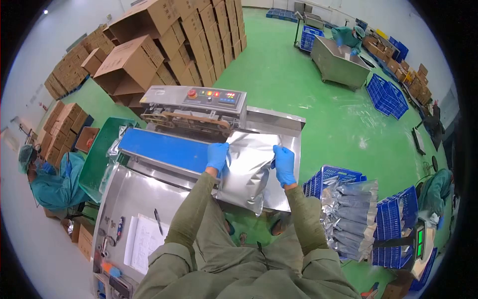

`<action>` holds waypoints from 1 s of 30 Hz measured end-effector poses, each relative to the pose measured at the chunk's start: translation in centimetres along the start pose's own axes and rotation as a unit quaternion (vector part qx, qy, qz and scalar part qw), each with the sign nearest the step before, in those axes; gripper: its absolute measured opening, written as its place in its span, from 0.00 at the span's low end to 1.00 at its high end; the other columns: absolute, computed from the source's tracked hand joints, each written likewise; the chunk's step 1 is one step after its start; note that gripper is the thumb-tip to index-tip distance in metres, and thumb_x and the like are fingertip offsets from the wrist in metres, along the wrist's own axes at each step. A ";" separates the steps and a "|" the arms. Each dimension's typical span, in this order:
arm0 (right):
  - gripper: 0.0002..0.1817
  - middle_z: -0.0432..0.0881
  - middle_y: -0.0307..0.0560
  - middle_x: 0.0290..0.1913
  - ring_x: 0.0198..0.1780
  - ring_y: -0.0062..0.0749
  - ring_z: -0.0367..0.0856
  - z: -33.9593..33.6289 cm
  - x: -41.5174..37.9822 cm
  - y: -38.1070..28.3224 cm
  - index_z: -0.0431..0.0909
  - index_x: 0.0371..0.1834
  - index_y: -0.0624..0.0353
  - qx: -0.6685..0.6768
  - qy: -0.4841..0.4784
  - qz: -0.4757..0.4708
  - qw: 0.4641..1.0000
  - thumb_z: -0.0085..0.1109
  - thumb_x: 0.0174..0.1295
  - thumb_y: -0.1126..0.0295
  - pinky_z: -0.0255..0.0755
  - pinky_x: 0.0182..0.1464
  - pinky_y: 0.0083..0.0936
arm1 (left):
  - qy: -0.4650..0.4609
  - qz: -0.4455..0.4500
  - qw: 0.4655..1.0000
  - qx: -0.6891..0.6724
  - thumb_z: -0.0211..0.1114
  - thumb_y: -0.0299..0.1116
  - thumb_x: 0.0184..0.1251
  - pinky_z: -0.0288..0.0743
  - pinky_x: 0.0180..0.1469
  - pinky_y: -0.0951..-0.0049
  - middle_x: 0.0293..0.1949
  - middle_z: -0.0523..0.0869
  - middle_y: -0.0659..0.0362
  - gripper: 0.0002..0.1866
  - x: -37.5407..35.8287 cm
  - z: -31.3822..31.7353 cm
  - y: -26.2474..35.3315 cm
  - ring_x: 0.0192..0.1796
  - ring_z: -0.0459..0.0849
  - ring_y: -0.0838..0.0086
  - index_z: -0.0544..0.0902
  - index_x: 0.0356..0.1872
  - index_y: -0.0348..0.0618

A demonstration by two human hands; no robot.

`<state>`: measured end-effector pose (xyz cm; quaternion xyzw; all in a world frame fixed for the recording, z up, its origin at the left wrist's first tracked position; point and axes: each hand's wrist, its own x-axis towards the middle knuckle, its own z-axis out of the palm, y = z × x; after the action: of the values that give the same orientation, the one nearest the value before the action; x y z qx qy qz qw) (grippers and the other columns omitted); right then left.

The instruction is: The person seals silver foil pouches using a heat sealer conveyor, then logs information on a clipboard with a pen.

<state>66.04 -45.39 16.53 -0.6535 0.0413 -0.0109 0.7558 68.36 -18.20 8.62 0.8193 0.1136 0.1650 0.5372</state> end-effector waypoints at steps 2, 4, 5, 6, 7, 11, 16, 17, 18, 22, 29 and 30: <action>0.17 0.74 0.39 0.18 0.16 0.25 0.72 1.4 0.4 0.1 0.74 0.22 0.60 0.028 -0.002 0.013 1.000 0.58 0.67 0.63 0.66 0.20 0.25 | -0.006 0.000 1.000 0.009 0.65 0.37 0.61 0.70 0.29 0.63 0.20 0.84 0.50 0.16 0.6 -1.0 0.4 0.23 0.80 0.68 0.85 0.22 0.33; 0.17 0.72 0.39 0.17 0.15 0.25 0.72 2.5 1.2 0.8 0.74 0.22 0.60 0.015 -0.007 0.013 1.000 0.58 0.68 0.63 0.66 0.20 0.25 | 0.008 0.014 1.000 0.001 0.66 0.38 0.62 0.70 0.27 0.63 0.19 0.83 0.49 0.17 1.5 -1.5 -0.6 0.21 0.80 0.70 0.85 0.22 0.32; 0.17 0.72 0.39 0.16 0.15 0.25 0.72 3.0 1.9 1.0 0.74 0.22 0.60 0.009 -0.010 0.009 1.000 0.58 0.68 0.63 0.65 0.20 0.25 | 0.009 0.021 1.000 0.006 0.65 0.38 0.62 0.70 0.28 0.62 0.19 0.83 0.49 0.17 2.2 -1.9 -1.2 0.21 0.80 0.68 0.84 0.22 0.32; 0.16 0.71 0.38 0.16 0.16 0.24 0.72 3.6 2.3 1.4 0.75 0.23 0.60 -0.006 -0.012 0.016 1.000 0.58 0.67 0.63 0.66 0.20 0.26 | 0.010 0.028 1.000 0.011 0.65 0.38 0.62 0.70 0.28 0.62 0.19 0.83 0.48 0.17 2.8 -2.3 -1.7 0.21 0.81 0.66 0.84 0.22 0.33; 0.16 0.71 0.38 0.16 0.16 0.25 0.73 4.3 2.7 1.8 0.75 0.23 0.61 -0.009 -0.014 0.015 1.000 0.57 0.67 0.63 0.66 0.20 0.27 | 0.011 0.034 0.999 0.016 0.65 0.38 0.63 0.70 0.28 0.61 0.19 0.83 0.47 0.17 3.5 -2.9 -2.3 0.22 0.82 0.65 0.84 0.22 0.33; 0.14 0.76 0.48 0.17 0.18 0.37 0.77 7.4 6.4 8.3 0.78 0.23 0.63 -0.071 -0.018 -0.101 0.992 0.60 0.62 0.65 0.71 0.24 0.34 | -0.020 0.119 0.979 0.162 0.60 0.36 0.66 0.74 0.31 0.58 0.27 0.86 0.47 0.13 6.0 -6.5 -4.9 0.27 0.84 0.55 0.85 0.28 0.39; 0.10 0.82 0.60 0.30 0.31 0.54 0.81 10.8 5.9 6.5 0.84 0.28 0.57 -0.333 -0.140 -0.282 0.889 0.56 0.60 0.66 0.75 0.38 0.45 | -0.109 0.192 0.884 0.412 0.54 0.38 0.73 0.77 0.37 0.57 0.30 0.86 0.47 0.14 9.6 -14.8 -7.6 0.32 0.86 0.53 0.85 0.37 0.42; 0.14 0.84 0.57 0.35 0.36 0.51 0.83 9.1 3.9 5.4 0.84 0.35 0.56 -0.376 -0.063 -0.368 0.848 0.64 0.61 0.56 0.76 0.40 0.44 | -0.112 0.176 0.910 0.358 0.54 0.38 0.74 0.78 0.39 0.56 0.32 0.86 0.46 0.14 9.1 -15.9 -5.9 0.33 0.86 0.53 0.85 0.39 0.41; 0.15 0.85 0.57 0.37 0.38 0.51 0.83 6.6 -0.1 1.7 0.84 0.38 0.60 -0.184 -0.046 -0.141 0.972 0.62 0.64 0.57 0.76 0.43 0.42 | -0.105 0.158 0.935 0.298 0.54 0.38 0.74 0.78 0.40 0.56 0.33 0.87 0.46 0.15 8.0 -16.7 -4.6 0.35 0.86 0.53 0.85 0.40 0.40; 0.14 0.85 0.53 0.37 0.40 0.38 0.83 -9.4 -16.7 0.1 0.82 0.42 0.63 -0.206 0.207 0.028 0.956 0.58 0.69 0.61 0.76 0.48 0.37 | 0.045 0.206 0.930 0.301 0.54 0.38 0.77 0.80 0.46 0.55 0.38 0.87 0.43 0.16 -3.9 -19.4 3.7 0.40 0.86 0.52 0.84 0.45 0.35; 0.18 0.82 0.53 0.38 0.44 0.51 0.80 -33.1 -38.7 10.5 0.84 0.39 0.61 -0.701 0.367 0.001 0.611 0.65 0.59 0.55 0.69 0.55 0.46 | 0.269 0.137 0.925 0.228 0.59 0.34 0.77 0.78 0.50 0.64 0.42 0.85 0.49 0.13 -17.7 -20.5 -0.2 0.43 0.83 0.59 0.84 0.48 0.34; 0.18 0.83 0.54 0.39 0.46 0.52 0.80 -34.4 -38.6 11.8 0.84 0.39 0.61 -0.722 0.321 0.000 0.612 0.65 0.59 0.54 0.68 0.57 0.48 | 0.278 0.103 0.944 0.145 0.62 0.33 0.75 0.77 0.54 0.64 0.44 0.85 0.51 0.12 -18.2 -19.9 -0.2 0.45 0.82 0.61 0.84 0.48 0.33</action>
<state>24.55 -74.92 1.80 -0.9426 0.2759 -0.1869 -0.0227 43.82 -7.95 13.03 0.8170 0.1966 0.4227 0.3395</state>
